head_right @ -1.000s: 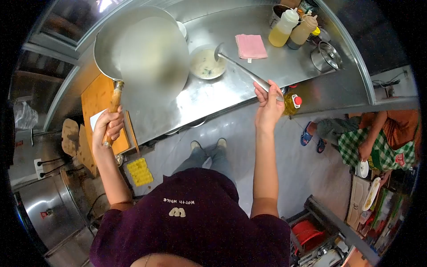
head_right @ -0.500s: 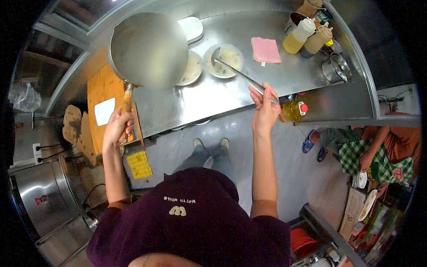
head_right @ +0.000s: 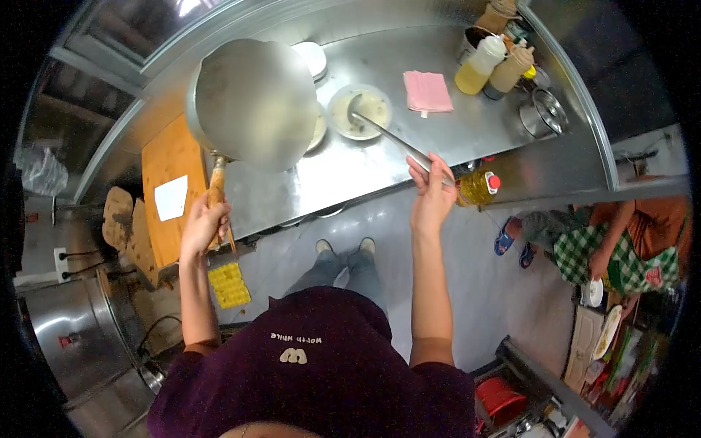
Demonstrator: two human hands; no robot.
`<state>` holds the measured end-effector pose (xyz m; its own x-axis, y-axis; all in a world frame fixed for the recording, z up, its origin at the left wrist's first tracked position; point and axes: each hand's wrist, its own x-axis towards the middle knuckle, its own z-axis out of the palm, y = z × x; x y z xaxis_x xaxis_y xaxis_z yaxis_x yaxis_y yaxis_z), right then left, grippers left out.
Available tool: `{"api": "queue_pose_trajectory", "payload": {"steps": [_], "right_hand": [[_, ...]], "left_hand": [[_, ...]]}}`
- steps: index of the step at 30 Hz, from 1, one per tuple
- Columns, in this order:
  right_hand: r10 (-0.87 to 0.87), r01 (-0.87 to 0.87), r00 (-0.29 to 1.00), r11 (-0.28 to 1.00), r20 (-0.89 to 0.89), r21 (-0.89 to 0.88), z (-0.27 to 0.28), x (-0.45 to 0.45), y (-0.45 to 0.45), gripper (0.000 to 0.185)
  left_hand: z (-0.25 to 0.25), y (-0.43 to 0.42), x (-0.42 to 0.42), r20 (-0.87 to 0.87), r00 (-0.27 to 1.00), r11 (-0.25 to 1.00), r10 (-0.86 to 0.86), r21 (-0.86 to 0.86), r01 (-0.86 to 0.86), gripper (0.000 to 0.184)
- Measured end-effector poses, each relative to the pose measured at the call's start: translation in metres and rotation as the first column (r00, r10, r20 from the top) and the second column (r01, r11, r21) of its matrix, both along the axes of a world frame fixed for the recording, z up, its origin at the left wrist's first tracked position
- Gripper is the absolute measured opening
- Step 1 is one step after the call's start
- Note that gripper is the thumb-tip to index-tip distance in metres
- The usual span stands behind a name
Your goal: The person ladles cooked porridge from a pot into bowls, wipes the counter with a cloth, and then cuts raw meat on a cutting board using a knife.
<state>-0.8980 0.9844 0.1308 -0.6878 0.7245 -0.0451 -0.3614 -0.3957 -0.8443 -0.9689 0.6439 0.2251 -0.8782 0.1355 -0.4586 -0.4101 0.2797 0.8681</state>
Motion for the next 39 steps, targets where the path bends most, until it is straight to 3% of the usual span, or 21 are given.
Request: {"api": "queue_pose_trajectory", "payload": {"steps": [2,7,16,22,25,33,36,39], "right_hand": [[0.023,-0.023,0.999,1.0,0.023,-0.001,-0.021,-0.004,0.008,0.027],[-0.046,0.046,0.999,0.999,0.025,0.007,-0.013,0.003,0.014,0.027],[-0.01,0.009,1.0,0.999,-0.021,-0.032,-0.008,-0.005,0.014,0.028],[-0.049,0.047,0.996,0.998,-0.077,-0.032,0.008,-0.004,0.022,0.027],[-0.108,0.104,0.991,0.993,-0.076,-0.056,0.018,-0.001,0.025,0.027],[-0.067,0.034,0.98,0.984,-0.186,-0.177,0.01,-0.007,0.025,0.025],[-0.104,0.039,0.965,0.965,-0.241,-0.258,0.02,-0.014,0.018,0.025],[-0.091,0.044,0.972,0.977,-0.216,-0.21,0.018,-0.021,0.018,0.026]], "left_hand": [[-0.002,-0.003,-0.001,0.013,1.0,1.0,0.016,0.005,-0.016,0.011],[-0.003,-0.011,-0.004,0.117,0.991,0.982,0.059,0.17,-0.078,0.014],[0.005,-0.01,-0.005,0.152,0.985,0.969,0.085,0.218,-0.117,0.012],[0.019,0.016,-0.014,0.128,0.992,0.973,-0.023,0.23,-0.007,0.011],[0.018,0.034,-0.022,0.088,0.99,0.974,-0.11,0.207,0.089,0.011],[0.009,0.091,-0.028,-0.002,0.964,0.964,-0.266,0.02,0.266,0.012],[0.014,0.108,-0.023,0.023,0.97,0.967,-0.241,-0.077,0.242,0.012],[0.014,0.115,-0.02,0.009,0.967,0.961,-0.255,-0.11,0.254,0.013]]}}
